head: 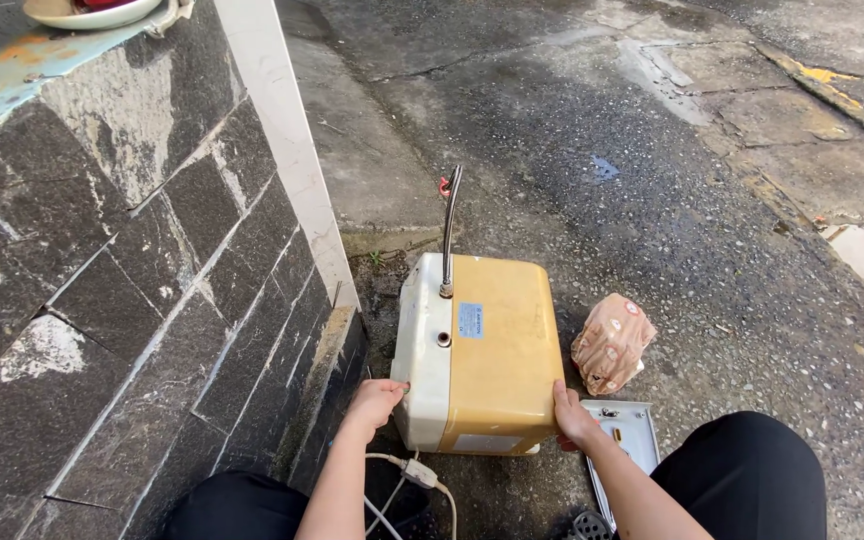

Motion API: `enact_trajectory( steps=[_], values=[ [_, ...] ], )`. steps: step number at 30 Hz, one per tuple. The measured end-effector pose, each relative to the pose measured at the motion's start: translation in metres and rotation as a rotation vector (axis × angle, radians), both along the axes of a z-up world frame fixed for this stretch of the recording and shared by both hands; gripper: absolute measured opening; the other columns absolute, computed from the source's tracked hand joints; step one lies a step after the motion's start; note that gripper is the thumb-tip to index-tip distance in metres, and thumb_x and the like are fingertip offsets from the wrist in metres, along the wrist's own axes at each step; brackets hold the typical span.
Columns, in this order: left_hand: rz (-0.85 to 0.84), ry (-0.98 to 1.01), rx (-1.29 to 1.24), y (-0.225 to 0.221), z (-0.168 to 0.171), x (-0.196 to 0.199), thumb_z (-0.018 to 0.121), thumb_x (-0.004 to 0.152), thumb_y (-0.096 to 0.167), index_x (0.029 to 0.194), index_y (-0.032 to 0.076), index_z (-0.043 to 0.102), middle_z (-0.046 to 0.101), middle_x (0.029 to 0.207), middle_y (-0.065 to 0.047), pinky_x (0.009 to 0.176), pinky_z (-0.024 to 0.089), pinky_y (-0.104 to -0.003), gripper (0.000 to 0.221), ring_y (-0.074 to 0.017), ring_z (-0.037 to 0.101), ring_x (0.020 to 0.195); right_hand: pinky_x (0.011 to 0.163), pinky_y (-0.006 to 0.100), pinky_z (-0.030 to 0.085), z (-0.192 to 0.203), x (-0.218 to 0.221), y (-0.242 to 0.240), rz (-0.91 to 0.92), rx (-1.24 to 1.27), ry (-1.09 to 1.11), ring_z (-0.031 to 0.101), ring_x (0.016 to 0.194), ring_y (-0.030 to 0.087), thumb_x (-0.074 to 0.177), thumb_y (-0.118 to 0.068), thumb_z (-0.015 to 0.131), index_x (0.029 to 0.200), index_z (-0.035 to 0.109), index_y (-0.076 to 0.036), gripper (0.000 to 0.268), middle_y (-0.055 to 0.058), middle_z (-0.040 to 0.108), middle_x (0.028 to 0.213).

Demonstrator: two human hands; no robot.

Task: Repairing a small appliance by inspecting and manipulating its internal wiring

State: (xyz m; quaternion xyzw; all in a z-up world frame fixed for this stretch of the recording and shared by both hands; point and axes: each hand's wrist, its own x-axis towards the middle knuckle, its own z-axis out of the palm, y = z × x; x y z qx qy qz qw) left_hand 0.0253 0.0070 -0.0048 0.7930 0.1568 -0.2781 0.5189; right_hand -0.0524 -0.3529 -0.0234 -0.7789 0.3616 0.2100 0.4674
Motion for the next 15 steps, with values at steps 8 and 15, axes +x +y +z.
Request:
enact_trajectory(
  steps=[8,15],
  values=[
    [0.133,0.078,-0.227,0.002,-0.012,-0.001,0.057,0.102,0.009,0.120,0.009,0.077,0.064,0.083,-0.001,0.042,0.021,-0.023,0.027,-0.0082,0.037,0.055,0.061,0.046,0.060,0.003,-0.001,0.002,-0.011,0.029,0.002,0.069,0.085,0.039,0.092,-0.074,0.012,0.151,0.030,-0.016,0.085,0.023,0.053,0.137],
    [-0.081,-0.021,0.037,0.005,0.002,0.008,0.063,0.097,0.017,0.125,0.013,0.078,0.074,0.135,0.000,0.082,0.056,-0.038,0.032,-0.0192,0.065,0.120,0.065,0.047,0.059,-0.058,0.014,-0.027,0.063,-0.049,0.049,0.069,0.087,0.038,0.092,-0.073,0.006,0.156,0.024,-0.019,0.086,0.022,0.054,0.140]
  ],
)
